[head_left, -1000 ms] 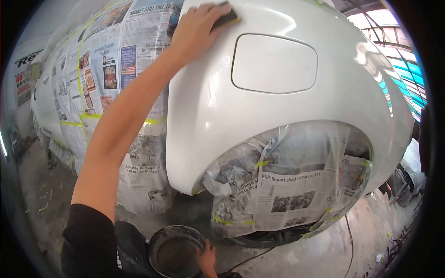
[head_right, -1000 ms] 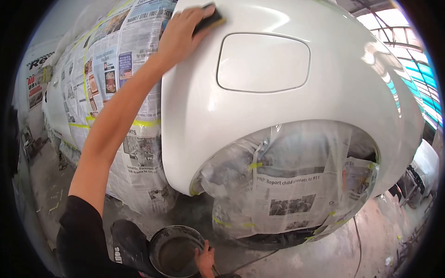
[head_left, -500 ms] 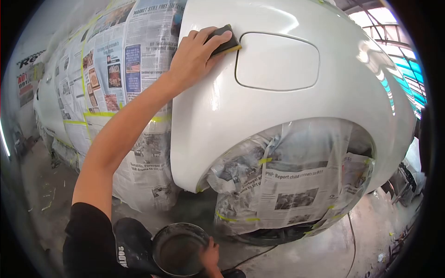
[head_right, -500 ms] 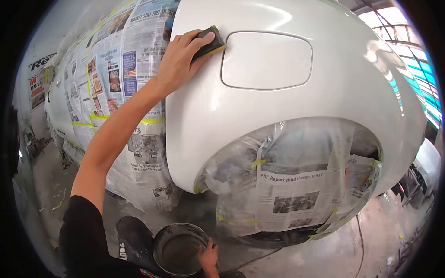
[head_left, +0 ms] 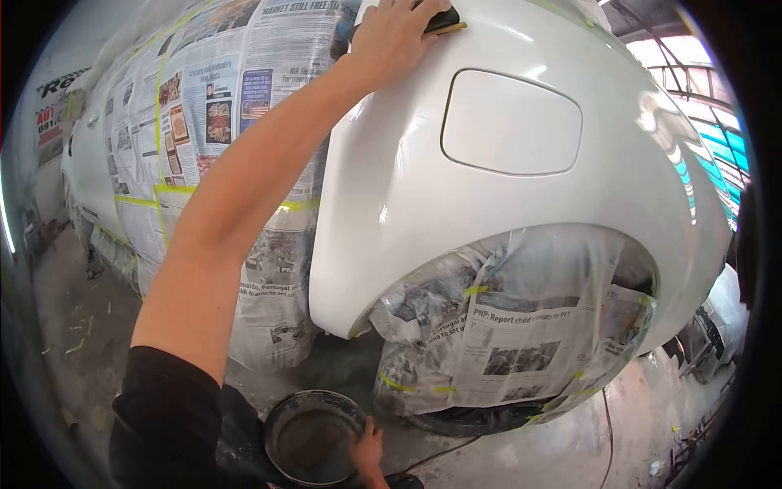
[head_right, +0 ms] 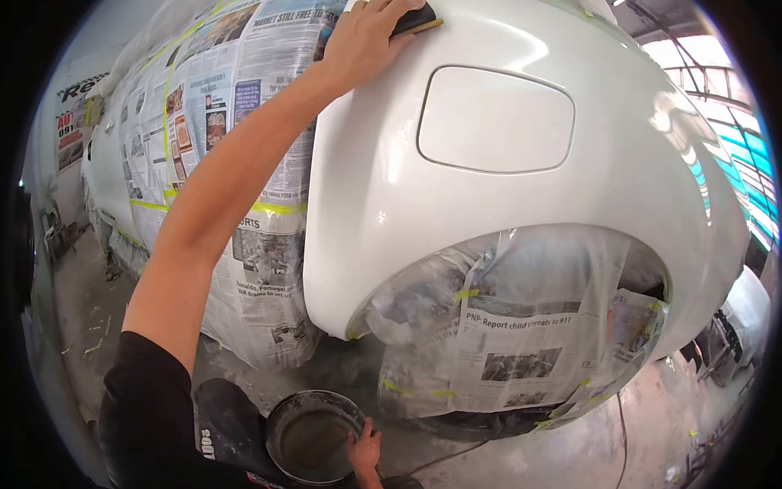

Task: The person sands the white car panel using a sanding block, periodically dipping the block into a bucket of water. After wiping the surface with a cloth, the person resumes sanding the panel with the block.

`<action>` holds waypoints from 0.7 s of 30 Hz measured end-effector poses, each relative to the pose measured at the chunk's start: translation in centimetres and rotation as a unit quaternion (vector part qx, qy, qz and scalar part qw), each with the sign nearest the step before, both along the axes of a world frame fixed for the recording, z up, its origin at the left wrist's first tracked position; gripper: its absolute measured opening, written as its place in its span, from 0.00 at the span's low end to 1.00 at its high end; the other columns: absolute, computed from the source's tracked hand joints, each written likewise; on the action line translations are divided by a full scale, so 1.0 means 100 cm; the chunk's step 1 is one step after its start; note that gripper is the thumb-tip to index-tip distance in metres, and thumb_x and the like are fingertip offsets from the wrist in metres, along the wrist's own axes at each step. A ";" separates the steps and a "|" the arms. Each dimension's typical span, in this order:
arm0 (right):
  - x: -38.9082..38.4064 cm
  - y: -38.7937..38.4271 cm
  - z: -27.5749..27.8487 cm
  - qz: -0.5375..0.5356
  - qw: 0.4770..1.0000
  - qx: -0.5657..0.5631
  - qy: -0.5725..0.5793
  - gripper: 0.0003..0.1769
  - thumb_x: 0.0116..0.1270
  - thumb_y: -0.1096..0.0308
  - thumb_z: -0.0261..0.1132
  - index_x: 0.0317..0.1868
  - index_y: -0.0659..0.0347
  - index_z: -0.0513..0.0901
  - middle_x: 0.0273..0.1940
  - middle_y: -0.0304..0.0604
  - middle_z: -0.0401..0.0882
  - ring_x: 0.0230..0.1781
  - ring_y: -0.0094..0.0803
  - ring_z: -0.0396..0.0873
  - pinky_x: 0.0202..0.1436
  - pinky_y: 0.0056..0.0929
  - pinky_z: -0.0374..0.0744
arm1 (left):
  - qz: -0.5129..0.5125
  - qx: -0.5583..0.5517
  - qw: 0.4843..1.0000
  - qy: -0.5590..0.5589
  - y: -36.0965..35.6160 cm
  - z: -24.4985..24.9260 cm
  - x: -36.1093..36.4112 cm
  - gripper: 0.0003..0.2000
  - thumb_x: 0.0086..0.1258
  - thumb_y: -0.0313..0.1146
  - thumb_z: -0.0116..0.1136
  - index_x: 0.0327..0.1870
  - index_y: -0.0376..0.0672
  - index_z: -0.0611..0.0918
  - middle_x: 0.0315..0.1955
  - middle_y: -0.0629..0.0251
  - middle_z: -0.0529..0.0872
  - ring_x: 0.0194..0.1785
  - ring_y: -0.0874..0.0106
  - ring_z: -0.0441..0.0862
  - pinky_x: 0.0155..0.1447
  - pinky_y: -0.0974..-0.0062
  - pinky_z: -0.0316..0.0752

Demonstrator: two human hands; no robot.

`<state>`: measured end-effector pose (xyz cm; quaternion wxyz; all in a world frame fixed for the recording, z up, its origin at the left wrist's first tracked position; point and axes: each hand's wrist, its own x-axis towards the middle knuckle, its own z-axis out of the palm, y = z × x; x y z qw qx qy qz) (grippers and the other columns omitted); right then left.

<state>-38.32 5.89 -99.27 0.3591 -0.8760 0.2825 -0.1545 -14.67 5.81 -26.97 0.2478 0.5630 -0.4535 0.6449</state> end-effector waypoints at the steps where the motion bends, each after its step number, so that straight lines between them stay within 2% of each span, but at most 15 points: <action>1: -0.001 0.001 0.001 -0.004 1.000 -0.001 0.006 0.43 0.70 0.54 0.70 0.81 0.54 0.63 0.60 0.67 0.73 0.56 0.67 0.79 0.58 0.58 0.81 | -0.006 0.005 1.000 -0.030 0.001 -0.010 0.006 0.22 0.71 0.29 0.64 0.67 0.46 0.79 0.60 0.53 0.82 0.59 0.50 0.79 0.62 0.51 0.74; 3: -0.009 0.000 0.002 -0.008 1.000 0.002 0.012 0.43 0.70 0.54 0.70 0.81 0.54 0.63 0.60 0.67 0.72 0.56 0.67 0.79 0.58 0.58 0.81 | -0.013 0.022 0.996 -0.090 0.010 -0.059 0.025 0.26 0.70 0.32 0.68 0.70 0.52 0.79 0.61 0.56 0.82 0.57 0.51 0.81 0.59 0.54 0.75; 5: -0.006 0.003 0.005 -0.008 1.000 0.011 -0.001 0.43 0.70 0.54 0.70 0.81 0.53 0.63 0.60 0.66 0.72 0.56 0.67 0.79 0.58 0.58 0.81 | -0.035 -0.015 0.996 -0.085 0.027 -0.126 0.031 0.26 0.70 0.33 0.68 0.70 0.50 0.79 0.61 0.52 0.81 0.56 0.49 0.80 0.59 0.54 0.75; 6: -0.004 0.005 0.003 -0.004 1.000 0.016 0.003 0.43 0.70 0.54 0.70 0.81 0.54 0.63 0.60 0.67 0.72 0.56 0.67 0.79 0.58 0.58 0.81 | -0.023 -0.015 0.997 -0.076 0.030 -0.130 0.032 0.26 0.70 0.33 0.69 0.70 0.50 0.79 0.61 0.52 0.81 0.56 0.49 0.80 0.59 0.54 0.75; 8: -0.003 -0.003 0.004 0.000 1.000 0.013 0.014 0.43 0.70 0.55 0.70 0.81 0.54 0.63 0.60 0.67 0.73 0.57 0.67 0.79 0.58 0.57 0.81 | -0.002 -0.029 0.998 -0.054 0.034 -0.129 0.031 0.26 0.70 0.33 0.69 0.70 0.49 0.79 0.60 0.50 0.81 0.56 0.48 0.80 0.60 0.54 0.75; 12: -0.005 0.001 0.004 -0.010 1.000 0.005 -0.005 0.43 0.70 0.56 0.71 0.81 0.54 0.63 0.60 0.67 0.73 0.56 0.67 0.79 0.58 0.57 0.81 | 0.038 -0.143 0.989 -0.023 0.028 -0.031 0.049 0.23 0.71 0.33 0.66 0.67 0.48 0.79 0.58 0.54 0.83 0.55 0.47 0.80 0.59 0.53 0.75; 15: -0.009 0.000 -0.007 -0.007 0.999 -0.023 -0.034 0.43 0.70 0.56 0.71 0.81 0.54 0.64 0.60 0.67 0.73 0.55 0.67 0.80 0.57 0.58 0.81 | 0.018 -0.130 0.991 0.000 0.038 -0.062 0.042 0.24 0.70 0.32 0.67 0.68 0.48 0.79 0.59 0.53 0.83 0.55 0.46 0.80 0.59 0.53 0.75; 18: -0.003 0.004 -0.001 -0.004 1.000 -0.007 -0.027 0.43 0.70 0.55 0.70 0.81 0.55 0.64 0.59 0.68 0.74 0.54 0.67 0.80 0.57 0.57 0.81 | 0.009 -0.099 0.993 -0.057 0.047 -0.125 0.047 0.24 0.70 0.31 0.68 0.67 0.48 0.79 0.58 0.53 0.83 0.56 0.45 0.80 0.60 0.52 0.75; 20: -0.004 0.000 -0.001 -0.003 1.000 -0.015 -0.012 0.42 0.70 0.56 0.70 0.81 0.56 0.64 0.58 0.68 0.74 0.53 0.67 0.81 0.57 0.57 0.81 | 0.008 -0.096 0.994 -0.047 0.046 -0.099 0.052 0.27 0.67 0.30 0.71 0.68 0.48 0.79 0.60 0.51 0.82 0.58 0.45 0.80 0.63 0.53 0.75; 21: -0.004 -0.002 -0.001 -0.004 1.000 -0.017 -0.014 0.42 0.71 0.56 0.70 0.81 0.56 0.64 0.58 0.68 0.74 0.53 0.67 0.81 0.57 0.57 0.81 | -0.001 -0.097 0.994 -0.042 0.042 -0.066 0.054 0.27 0.66 0.30 0.72 0.68 0.49 0.79 0.60 0.50 0.82 0.59 0.45 0.80 0.64 0.53 0.75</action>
